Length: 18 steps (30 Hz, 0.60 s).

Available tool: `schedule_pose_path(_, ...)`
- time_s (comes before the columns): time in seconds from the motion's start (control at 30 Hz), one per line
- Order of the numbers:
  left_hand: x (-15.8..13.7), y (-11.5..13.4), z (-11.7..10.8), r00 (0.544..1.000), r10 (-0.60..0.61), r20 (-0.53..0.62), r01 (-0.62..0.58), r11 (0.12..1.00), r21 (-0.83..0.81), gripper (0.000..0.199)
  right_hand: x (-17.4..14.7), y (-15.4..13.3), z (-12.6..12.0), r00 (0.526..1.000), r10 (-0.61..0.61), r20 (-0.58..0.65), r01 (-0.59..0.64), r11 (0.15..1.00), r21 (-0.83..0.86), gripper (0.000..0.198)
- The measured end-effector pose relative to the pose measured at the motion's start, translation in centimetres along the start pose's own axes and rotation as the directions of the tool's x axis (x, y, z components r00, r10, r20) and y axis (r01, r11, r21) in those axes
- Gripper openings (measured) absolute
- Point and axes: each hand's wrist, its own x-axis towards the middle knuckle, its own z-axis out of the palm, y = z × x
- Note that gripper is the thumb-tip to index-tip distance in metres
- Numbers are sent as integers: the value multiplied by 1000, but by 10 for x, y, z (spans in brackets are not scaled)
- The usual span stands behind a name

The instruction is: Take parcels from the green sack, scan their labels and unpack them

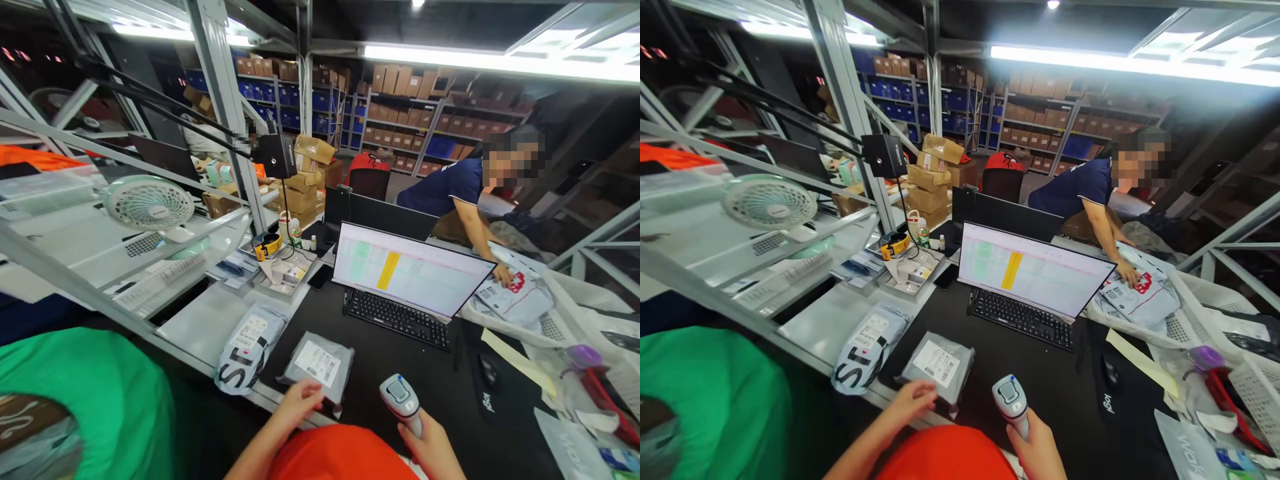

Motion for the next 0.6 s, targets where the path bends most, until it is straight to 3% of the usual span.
schedule_pose_path(0.03,-2,8,-11,991,123,-54,-110,975,194,62,1,3,-1,1000,1,1,-1,1000,12,48)
schedule_pose_path(0.07,-2,17,-22,955,279,-98,-218,889,403,70,1,4,-1,1000,0,-1,0,1000,18,48)
schedule_pose_path(0.13,6,35,-37,883,468,46,-345,578,740,106,0,4,-2,1000,-19,4,19,1000,13,46)
schedule_pose_path(0.2,22,52,-42,863,410,294,-431,297,852,127,-2,2,-4,998,-61,17,61,998,-8,43)
schedule_pose_path(0.23,32,58,-41,859,340,383,-467,211,859,132,-3,1,-5,997,-76,24,77,997,-17,41)
schedule_pose_path(0.3,53,69,-33,855,244,457,-497,135,857,136,-6,1,-8,995,-94,28,95,995,-29,41)
schedule_pose_path(0.43,83,82,-20,898,210,386,-419,144,897,139,-9,19,-11,983,-168,-68,166,986,-33,45)
schedule_pose_path(0.5,84,83,-20,904,216,369,-403,146,903,138,-11,35,-11,975,-192,-110,191,981,-25,47)
schedule_pose_path(0.6,70,74,-22,906,243,348,-376,81,923,141,-14,59,-14,980,-145,-137,144,989,-12,51)
